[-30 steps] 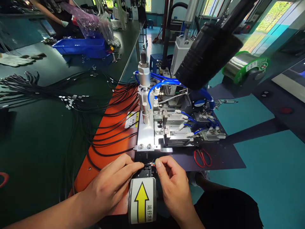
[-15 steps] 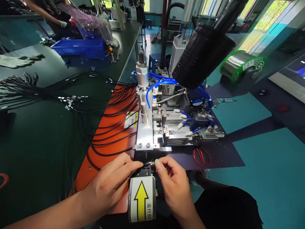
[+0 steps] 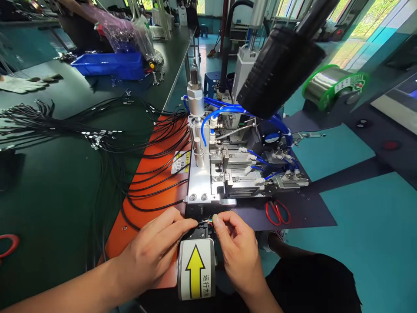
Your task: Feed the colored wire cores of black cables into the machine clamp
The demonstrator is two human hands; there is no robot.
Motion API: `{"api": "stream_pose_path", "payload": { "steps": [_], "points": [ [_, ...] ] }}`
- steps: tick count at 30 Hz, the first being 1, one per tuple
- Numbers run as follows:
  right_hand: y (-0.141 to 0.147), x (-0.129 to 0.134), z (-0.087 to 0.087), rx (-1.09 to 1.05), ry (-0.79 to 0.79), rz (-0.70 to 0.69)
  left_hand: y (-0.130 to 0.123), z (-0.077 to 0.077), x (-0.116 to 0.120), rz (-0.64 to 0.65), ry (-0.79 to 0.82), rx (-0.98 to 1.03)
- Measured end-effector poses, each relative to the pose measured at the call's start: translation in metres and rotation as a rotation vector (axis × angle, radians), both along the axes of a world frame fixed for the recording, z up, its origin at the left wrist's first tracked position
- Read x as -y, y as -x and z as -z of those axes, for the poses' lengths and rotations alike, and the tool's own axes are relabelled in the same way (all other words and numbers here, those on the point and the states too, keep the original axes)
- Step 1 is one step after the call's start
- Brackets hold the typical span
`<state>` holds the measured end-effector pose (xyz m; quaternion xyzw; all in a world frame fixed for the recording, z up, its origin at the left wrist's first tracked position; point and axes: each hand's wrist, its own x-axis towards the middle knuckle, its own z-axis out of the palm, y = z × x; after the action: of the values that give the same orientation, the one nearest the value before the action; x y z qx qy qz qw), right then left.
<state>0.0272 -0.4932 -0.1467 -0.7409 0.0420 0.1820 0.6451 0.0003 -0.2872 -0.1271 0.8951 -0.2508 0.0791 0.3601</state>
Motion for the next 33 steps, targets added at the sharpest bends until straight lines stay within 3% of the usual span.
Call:
{"api": "stream_pose_path", "payload": {
  "steps": [33],
  "points": [
    [0.0004,-0.0015,-0.0001,0.048,0.038,0.013,-0.0003,-0.0006,0.0006,-0.014,-0.018,0.023]
  ]
}}
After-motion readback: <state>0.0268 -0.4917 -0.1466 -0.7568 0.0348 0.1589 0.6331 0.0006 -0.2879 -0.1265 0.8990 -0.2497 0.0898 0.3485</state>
